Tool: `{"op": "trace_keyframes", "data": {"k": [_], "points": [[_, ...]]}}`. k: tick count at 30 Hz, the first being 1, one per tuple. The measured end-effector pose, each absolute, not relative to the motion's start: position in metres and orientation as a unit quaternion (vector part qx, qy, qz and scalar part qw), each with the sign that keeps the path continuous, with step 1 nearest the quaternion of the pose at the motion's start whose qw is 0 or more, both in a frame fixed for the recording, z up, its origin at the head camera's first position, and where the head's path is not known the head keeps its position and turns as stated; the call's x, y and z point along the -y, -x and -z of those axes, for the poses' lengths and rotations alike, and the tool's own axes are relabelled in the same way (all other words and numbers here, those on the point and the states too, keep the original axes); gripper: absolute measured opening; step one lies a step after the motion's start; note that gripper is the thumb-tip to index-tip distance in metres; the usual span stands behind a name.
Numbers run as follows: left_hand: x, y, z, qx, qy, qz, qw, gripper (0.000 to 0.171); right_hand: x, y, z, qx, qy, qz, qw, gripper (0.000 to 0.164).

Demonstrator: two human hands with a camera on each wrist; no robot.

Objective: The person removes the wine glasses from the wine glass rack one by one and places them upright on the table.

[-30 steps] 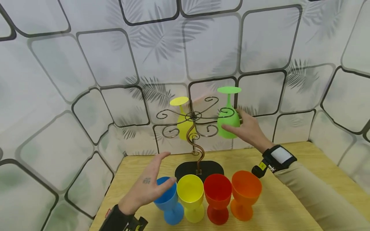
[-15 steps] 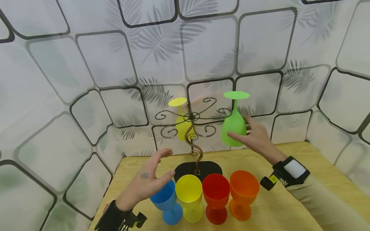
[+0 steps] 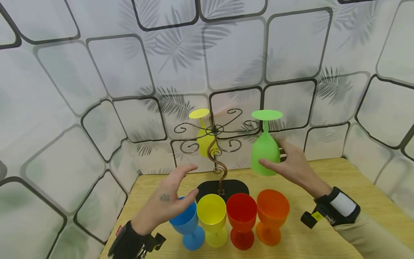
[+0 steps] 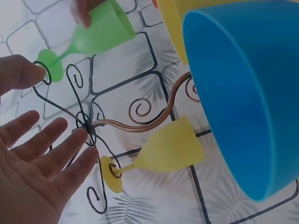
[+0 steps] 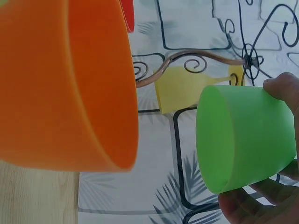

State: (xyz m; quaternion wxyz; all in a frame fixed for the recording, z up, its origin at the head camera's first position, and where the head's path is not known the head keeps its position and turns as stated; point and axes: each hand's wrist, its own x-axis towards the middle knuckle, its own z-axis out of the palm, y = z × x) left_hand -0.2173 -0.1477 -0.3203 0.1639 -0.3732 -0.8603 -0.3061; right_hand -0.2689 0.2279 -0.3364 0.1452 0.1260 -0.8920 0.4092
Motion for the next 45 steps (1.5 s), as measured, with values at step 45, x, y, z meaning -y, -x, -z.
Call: {"op": "trace_keyframes", "data": {"k": [45], "points": [[0.073, 0.226, 0.294, 0.686, 0.569, -0.141, 0.430, 0.073, -0.184, 0.194, 0.327, 0.849, -0.273, -0.437, 0.119, 0.087]]}}
